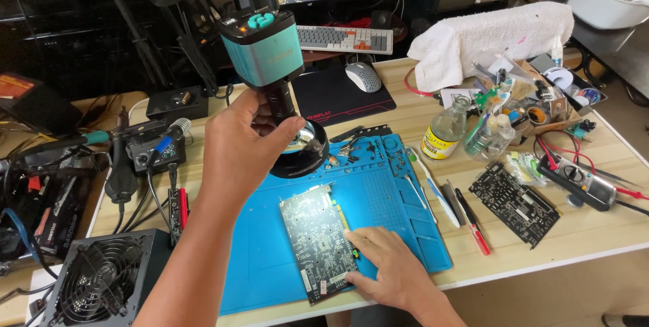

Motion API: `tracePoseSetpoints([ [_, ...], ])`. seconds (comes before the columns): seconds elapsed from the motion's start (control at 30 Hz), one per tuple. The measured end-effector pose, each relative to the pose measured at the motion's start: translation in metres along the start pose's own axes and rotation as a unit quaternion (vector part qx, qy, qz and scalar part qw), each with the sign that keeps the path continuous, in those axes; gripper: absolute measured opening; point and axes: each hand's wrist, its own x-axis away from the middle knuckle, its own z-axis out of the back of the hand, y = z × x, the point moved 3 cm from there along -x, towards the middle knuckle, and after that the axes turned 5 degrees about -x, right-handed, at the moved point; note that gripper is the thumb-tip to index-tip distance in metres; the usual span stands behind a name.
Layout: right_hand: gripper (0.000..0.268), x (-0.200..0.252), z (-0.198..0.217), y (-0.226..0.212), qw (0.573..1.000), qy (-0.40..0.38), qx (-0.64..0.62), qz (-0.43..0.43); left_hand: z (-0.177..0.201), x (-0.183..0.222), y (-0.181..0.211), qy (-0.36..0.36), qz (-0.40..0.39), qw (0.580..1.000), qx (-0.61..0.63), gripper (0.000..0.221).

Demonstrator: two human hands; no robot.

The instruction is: Cleaning a printed circuit board (PCB) using a toothbrush and cleaning solution, then inspecting it under a digital microscope.

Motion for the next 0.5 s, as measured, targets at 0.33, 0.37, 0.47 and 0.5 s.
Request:
tracePoseSetpoints([
  [0.33, 0.075, 0.0, 0.003, -0.003, 1.0, 0.004, -0.003, 0.0, 0.019, 0.053, -0.009, 0.063, -0.06, 0.996, -0.032, 0.061],
  [0.37, 0.078, 0.0, 0.004, -0.002, 1.0, -0.003, -0.003, 0.005, 0.019, 0.067, -0.02, 0.133, -0.1, 0.985, -0.04, 0.048],
  [0.47, 0.086, -0.002, 0.006, -0.002, 1.0, -0.022, -0.01, 0.001, -0.001, 0.113, -0.074, 0.222, -0.079, 0.971, -0.033, 0.024],
  [0.5, 0.092, -0.001, 0.005, -0.003, 0.999, -0.037, -0.02, -0.009, -0.01, 0.131, -0.097, 0.238, -0.015, 0.971, -0.017, 0.019],
])
